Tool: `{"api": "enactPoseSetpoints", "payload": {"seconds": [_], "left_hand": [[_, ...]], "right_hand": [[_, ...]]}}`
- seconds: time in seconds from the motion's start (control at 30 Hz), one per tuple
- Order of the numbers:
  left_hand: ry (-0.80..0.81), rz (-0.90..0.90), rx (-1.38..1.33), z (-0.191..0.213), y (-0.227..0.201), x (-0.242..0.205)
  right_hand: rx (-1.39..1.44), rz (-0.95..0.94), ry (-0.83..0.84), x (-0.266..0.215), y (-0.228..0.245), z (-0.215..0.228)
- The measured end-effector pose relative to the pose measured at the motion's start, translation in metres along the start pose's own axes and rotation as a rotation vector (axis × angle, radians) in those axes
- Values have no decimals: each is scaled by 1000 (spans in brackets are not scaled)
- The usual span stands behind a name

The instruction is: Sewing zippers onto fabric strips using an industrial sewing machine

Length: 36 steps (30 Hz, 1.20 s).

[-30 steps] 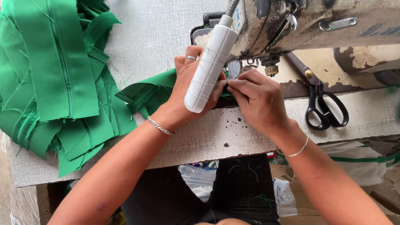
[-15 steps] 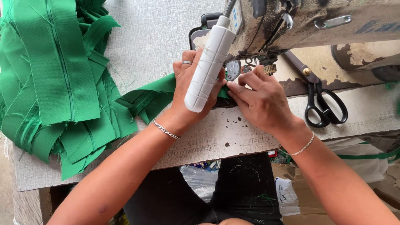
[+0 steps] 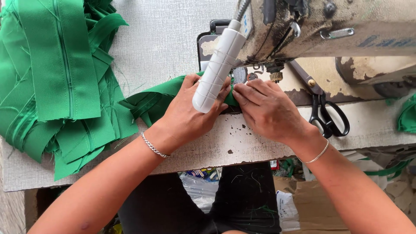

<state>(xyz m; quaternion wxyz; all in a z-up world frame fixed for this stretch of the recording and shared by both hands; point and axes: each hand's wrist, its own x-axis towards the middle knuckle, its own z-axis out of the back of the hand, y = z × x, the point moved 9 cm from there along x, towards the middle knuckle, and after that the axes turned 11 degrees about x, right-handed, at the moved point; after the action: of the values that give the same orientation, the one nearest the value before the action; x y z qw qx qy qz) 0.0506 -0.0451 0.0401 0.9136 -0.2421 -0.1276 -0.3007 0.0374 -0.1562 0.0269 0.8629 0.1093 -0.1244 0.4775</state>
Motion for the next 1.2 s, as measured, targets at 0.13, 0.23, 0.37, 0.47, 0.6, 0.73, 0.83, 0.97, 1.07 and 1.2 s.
{"api": "enactPoseSetpoints", "payload": {"seconds": [0.13, 0.23, 0.37, 0.47, 0.6, 0.73, 0.83, 0.97, 1.07, 1.2], "left_hand": [[66, 61, -48, -7, 10, 1], [47, 10, -18, -11, 10, -3], [15, -61, 64, -11, 6, -6], [-3, -59, 42, -14, 8, -6], [-6, -72, 59, -17, 10, -8], [-9, -75, 82, -17, 10, -7], [-1, -54, 48, -14, 9, -7], [15, -66, 135, -10, 11, -2], [32, -65, 134, -20, 18, -2], [-54, -117, 195, -29, 20, -9]], "right_hand": [[157, -26, -98, -5, -9, 2], [163, -60, -54, -6, -10, -1], [96, -92, 15, -9, -8, -8], [83, -44, -29, -1, 0, 3], [57, -33, -28, -1, 4, 5], [36, -27, -37, 2, 6, 8], [55, -20, -36, 4, 7, 9], [71, -33, -62, 9, 2, 12], [87, -66, -74, 8, -4, 4], [54, -96, -68, -6, -5, -4]]}}
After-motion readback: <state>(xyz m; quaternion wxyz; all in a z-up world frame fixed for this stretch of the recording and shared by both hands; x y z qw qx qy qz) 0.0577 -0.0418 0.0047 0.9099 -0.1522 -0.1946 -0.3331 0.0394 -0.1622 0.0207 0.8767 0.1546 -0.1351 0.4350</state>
